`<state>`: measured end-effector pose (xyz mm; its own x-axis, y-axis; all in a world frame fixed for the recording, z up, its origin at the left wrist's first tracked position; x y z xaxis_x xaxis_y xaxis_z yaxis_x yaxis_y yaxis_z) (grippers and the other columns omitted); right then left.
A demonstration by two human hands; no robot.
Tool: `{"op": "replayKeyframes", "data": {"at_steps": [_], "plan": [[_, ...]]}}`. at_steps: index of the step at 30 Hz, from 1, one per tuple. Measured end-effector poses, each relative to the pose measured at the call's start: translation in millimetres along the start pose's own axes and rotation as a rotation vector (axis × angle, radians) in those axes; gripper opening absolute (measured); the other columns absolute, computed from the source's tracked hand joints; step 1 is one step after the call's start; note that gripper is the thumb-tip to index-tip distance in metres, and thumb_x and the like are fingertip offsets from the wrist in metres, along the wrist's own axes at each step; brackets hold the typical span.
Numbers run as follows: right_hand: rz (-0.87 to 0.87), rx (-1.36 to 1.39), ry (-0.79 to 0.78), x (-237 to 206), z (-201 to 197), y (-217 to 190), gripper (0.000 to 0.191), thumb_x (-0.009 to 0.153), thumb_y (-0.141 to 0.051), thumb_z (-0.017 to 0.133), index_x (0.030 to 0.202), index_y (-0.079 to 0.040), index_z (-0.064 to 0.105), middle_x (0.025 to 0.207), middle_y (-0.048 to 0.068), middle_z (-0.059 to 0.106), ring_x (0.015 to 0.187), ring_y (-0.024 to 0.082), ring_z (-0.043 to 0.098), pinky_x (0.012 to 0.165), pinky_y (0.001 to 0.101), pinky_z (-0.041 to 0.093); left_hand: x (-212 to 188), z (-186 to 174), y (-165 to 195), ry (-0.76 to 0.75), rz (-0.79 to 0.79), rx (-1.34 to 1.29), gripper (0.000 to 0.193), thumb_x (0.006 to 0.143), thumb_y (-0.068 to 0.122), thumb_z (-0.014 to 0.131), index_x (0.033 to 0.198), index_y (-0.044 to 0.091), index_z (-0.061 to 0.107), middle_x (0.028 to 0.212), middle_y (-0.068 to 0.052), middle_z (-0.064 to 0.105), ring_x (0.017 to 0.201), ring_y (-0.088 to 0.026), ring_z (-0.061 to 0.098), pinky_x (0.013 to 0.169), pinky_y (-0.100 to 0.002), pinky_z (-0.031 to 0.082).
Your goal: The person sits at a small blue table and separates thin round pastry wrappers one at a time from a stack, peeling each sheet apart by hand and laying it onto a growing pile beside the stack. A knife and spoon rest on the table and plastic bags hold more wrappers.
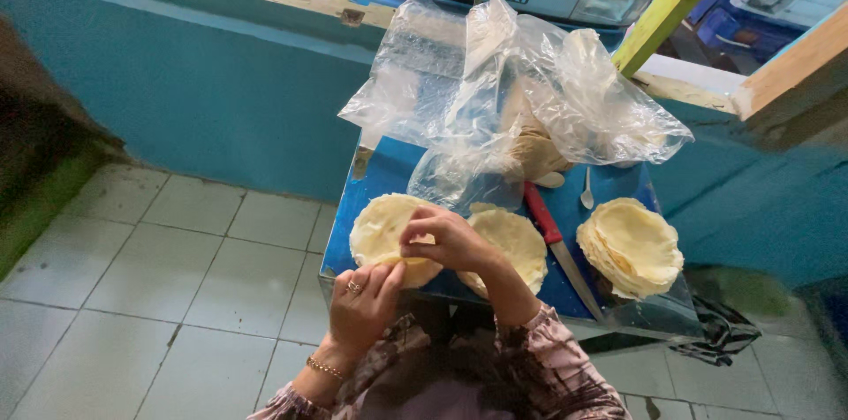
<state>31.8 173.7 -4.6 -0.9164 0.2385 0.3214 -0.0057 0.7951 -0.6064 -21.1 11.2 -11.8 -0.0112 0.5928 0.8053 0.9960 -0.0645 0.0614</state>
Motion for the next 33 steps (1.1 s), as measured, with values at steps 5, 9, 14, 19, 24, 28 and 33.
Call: {"op": "replayKeyframes", "data": {"at_steps": [5,9,14,19,24,28,33], "plan": [[0.25,-0.01,0.06,4.3,2.9,23.4,0.017,0.096,-0.022,0.07,0.106,-0.009,0.067,0.087,0.014,0.072,0.081,0.031,0.072,0.069,0.0387,0.055,5.9,-3.1,-0.2,0.012,-0.055,0.099,0.025,0.095,0.023,0.065,0.116,0.011,0.067,0.116,-0.002,0.068,0.102,-0.02,0.061,0.086,-0.041,0.044],[0.195,0.056,0.158,8.8,4.5,17.9,0.016,0.098,-0.02,0.065,0.106,-0.006,0.062,0.087,0.016,0.072,0.079,0.032,0.074,0.069,0.0394,0.057,5.4,0.8,3.1,0.021,0.006,0.134,0.017,0.091,0.02,0.065,0.108,0.015,0.065,0.123,0.0,0.07,0.111,-0.019,0.062,0.089,-0.041,0.044],[0.353,0.126,0.228,15.0,2.2,32.8,0.015,0.1,-0.021,0.061,0.105,-0.007,0.059,0.081,0.015,0.072,0.076,0.03,0.077,0.067,0.0407,0.057,-3.2,9.6,7.0,-0.013,0.062,-0.048,0.013,0.092,0.014,0.065,0.105,0.011,0.064,0.111,-0.003,0.068,0.125,-0.024,0.061,0.104,-0.049,0.042],[0.207,-0.1,0.32,33.8,-4.2,23.4,0.013,0.101,-0.02,0.06,0.108,-0.009,0.057,0.086,0.017,0.072,0.084,0.039,0.071,0.069,0.047,0.054,-9.2,9.9,6.7,-0.034,0.068,-0.121,0.014,0.089,0.006,0.062,0.103,0.006,0.063,0.106,-0.009,0.069,0.128,-0.03,0.062,0.116,-0.056,0.035],[0.178,-0.233,0.396,49.0,-10.7,33.6,0.011,0.105,-0.02,0.056,0.11,-0.011,0.053,0.09,0.019,0.069,0.088,0.044,0.066,0.069,0.0524,0.052,-9.3,1.0,6.4,-0.015,0.095,-0.165,0.013,0.09,0.007,0.063,0.103,0.007,0.062,0.113,-0.008,0.071,0.119,-0.025,0.066,0.11,-0.046,0.042],[0.124,-0.269,0.499,64.6,-23.1,40.3,0.009,0.106,-0.019,0.055,0.108,-0.011,0.053,0.094,0.021,0.067,0.089,0.047,0.064,0.068,0.0545,0.05,-5.1,-2.7,7.0,-0.014,0.096,-0.158,0.013,0.09,0.008,0.064,0.103,0.008,0.064,0.11,-0.006,0.072,0.111,-0.02,0.068,0.098,-0.041,0.046],[0.06,-0.37,0.596,73.8,-56.2,29.0,0.009,0.106,-0.015,0.056,0.107,-0.007,0.052,0.097,0.021,0.066,0.086,0.046,0.064,0.065,0.0526,0.05,4.6,-10.2,-1.4,-0.009,-0.001,-0.344,0.021,0.086,0.015,0.075,0.103,0.008,0.065,0.105,-0.005,0.072,0.105,-0.021,0.069,0.094,-0.04,0.045]]}}
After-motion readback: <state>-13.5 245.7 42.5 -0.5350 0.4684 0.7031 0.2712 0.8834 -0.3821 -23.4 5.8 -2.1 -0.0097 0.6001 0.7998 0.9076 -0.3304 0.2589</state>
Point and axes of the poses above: each hand's wrist, its own x-axis towards the middle knuckle, its own z-axis out of the palm, y = z × x, the point moved 8 cm from there along x, towards the middle knuckle
